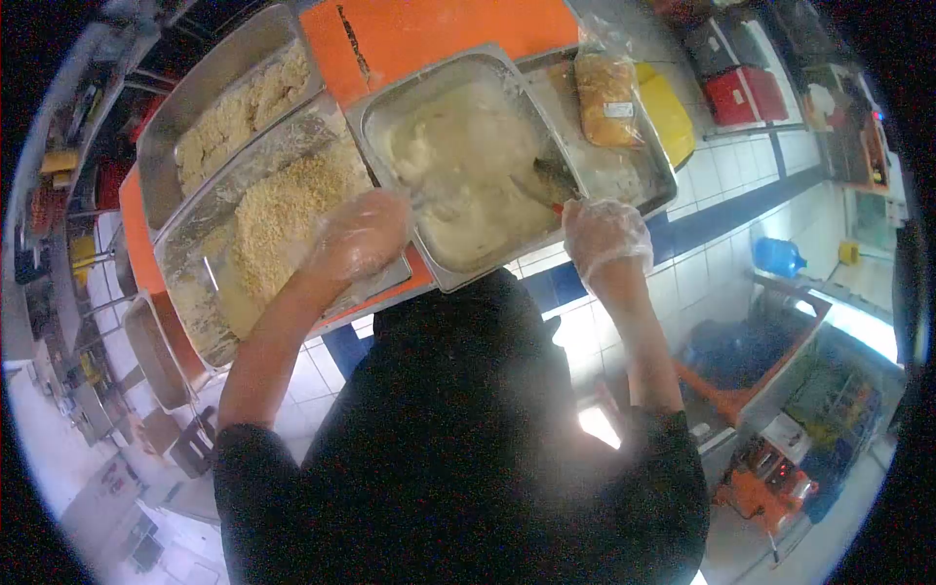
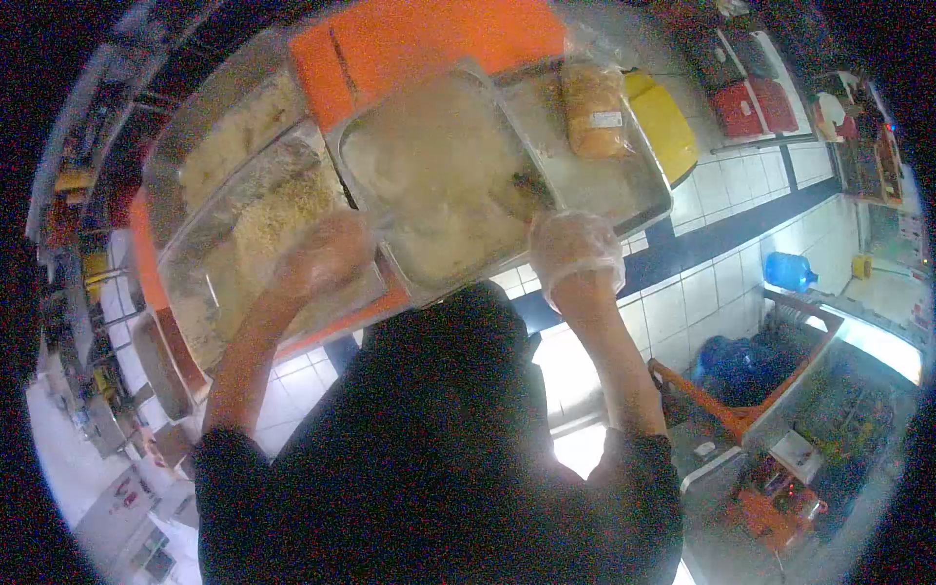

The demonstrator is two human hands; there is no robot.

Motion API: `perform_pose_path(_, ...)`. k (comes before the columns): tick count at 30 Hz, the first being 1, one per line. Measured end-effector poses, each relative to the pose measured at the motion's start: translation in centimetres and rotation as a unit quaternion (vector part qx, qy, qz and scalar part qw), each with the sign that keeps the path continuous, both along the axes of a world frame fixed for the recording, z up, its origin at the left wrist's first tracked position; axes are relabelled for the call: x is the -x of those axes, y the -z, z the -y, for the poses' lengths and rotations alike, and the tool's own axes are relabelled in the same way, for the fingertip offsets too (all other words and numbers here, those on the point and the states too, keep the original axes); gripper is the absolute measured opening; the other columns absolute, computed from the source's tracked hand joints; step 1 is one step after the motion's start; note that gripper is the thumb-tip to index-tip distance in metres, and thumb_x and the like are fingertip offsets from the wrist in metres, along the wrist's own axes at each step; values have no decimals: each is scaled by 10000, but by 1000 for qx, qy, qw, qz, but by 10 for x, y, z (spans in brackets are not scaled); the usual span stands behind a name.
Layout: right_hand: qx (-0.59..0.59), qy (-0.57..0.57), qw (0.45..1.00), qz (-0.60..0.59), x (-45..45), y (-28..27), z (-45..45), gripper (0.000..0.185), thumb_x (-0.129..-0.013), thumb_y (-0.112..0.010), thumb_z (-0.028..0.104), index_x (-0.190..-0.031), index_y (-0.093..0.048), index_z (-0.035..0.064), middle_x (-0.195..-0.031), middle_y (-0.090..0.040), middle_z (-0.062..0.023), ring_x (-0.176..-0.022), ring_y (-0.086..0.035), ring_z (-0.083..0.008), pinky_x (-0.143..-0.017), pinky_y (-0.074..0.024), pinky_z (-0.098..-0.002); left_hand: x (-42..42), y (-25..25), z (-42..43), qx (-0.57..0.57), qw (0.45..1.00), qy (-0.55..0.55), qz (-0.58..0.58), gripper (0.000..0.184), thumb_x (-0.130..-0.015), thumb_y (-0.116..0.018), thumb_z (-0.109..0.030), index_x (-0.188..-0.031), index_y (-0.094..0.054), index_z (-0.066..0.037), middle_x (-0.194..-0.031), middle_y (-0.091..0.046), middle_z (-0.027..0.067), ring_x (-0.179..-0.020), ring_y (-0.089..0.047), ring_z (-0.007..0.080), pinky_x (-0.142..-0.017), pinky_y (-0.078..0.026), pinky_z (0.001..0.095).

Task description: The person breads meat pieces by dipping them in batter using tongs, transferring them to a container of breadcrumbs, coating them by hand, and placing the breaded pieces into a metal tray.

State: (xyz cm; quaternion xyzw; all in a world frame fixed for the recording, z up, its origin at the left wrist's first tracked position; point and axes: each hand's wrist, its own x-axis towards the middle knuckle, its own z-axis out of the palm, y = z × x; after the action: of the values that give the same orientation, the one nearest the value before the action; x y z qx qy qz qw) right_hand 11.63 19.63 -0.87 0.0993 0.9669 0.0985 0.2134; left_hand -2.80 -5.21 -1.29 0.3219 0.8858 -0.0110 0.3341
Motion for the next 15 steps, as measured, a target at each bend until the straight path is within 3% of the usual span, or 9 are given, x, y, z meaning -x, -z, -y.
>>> perform_pose_path(2,-11,-2,1000,6,5,-2,0,239,-912,-410,230,-881,-606,98,-839,-649,-126,-823,-634,-280,-695,-504,-403,-9,9,5,-113,991,63,16,215,-783,-473,-114,-806,-612,49,-820,-600,282,-807,-609,414,-687,-477,497)
perform_pose_path(3,-16,1,1000,11,7,-3,1,224,-899,-432,212,-892,-621,93,-842,-655,-122,-830,-638,-278,-691,-507,-398,-12,11,7,-117,991,57,18,215,-783,-473,-114,-806,-612,49,-820,-600,282,-807,-609,414,-687,-477,497)
perform_pose_path(7,-11,-23,1000,2,23,10,5,201,-857,-492,184,-857,-660,74,-809,-655,-135,-825,-643,-291,-672,-514,-388,-27,10,1,-138,986,-52,72,182,-771,-514,-118,-781,-599,44,-814,-604,276,-810,-610,407,-702,-474,482)
perform_pose_path(9,53,-6,998,-41,35,26,11,185,-816,-535,160,-808,-680,44,-785,-652,-153,-810,-649,-297,-670,-520,-381,-33,14,5,-148,982,-83,85,176,-768,-525,-118,-774,-596,42,-812,-604,274,-811,-610,405,-706,-474,478)
perform_pose_path(12,68,-86,991,-75,59,40,20,180,-797,-548,161,-756,-681,47,-769,-648,-161,-790,-650,-306,-684,-522,-384,-49,29,22,-170,985,-15,-18,156,-777,-527,-116,-743,-575,28,-769,-602,239,-762,-602,402,-681,-471,464)
perform_pose_path(14,58,-115,987,-94,73,53,22,178,-797,-547,156,-771,-681,42,-775,-648,-161,-790,-649,-306,-689,-522,-386,-59,30,31,-382,918,-26,-105,122,-778,-512,-98,-749,-566,7,-737,-586,208,-716,-590,385,-648,-466,457)
perform_pose_path(15,52,-140,982,-113,80,63,22,177,-797,-546,151,-786,-682,38,-782,-648,-162,-790,-649,-307,-694,-522,-388,-60,28,30,-383,917,-31,-107,122,-778,-512,-98,-749,-566,7,-737,-586,208,-716,-590,385,-648,-466,457)
